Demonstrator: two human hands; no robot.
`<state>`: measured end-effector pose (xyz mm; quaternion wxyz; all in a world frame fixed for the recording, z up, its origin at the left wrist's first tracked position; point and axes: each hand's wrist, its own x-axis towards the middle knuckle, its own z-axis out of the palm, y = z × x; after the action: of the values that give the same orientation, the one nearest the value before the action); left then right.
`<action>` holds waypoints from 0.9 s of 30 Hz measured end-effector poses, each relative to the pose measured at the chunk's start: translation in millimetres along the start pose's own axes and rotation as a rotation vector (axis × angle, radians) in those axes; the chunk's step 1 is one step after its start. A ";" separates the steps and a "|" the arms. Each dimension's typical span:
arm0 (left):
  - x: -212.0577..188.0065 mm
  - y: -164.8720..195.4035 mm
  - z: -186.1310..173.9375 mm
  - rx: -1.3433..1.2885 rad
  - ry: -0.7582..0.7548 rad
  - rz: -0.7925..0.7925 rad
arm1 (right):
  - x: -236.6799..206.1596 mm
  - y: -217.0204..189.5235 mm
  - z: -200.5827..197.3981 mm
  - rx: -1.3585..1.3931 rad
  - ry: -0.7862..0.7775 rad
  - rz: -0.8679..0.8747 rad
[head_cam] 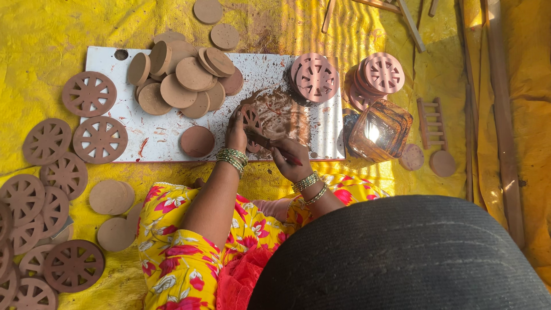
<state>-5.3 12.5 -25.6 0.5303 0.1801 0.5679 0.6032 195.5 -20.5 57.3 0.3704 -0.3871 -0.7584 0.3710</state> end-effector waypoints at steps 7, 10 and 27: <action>1.6 -2.1 -0.9 -0.156 -0.242 -0.001 | 8.3 -13.4 -21.7 -0.014 -0.039 0.042; -1.0 -5.4 -1.3 -0.305 -0.207 -0.272 | 8.6 -21.7 -24.4 -0.062 -0.104 0.028; -5.2 -7.8 6.4 0.171 -0.192 0.052 | 6.9 -28.4 -15.1 -0.035 -0.131 0.025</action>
<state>5.3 9.7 -28.6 0.5493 0.2963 0.5590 0.5459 196.5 -22.5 90.1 0.3085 -0.3778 -0.7826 0.3867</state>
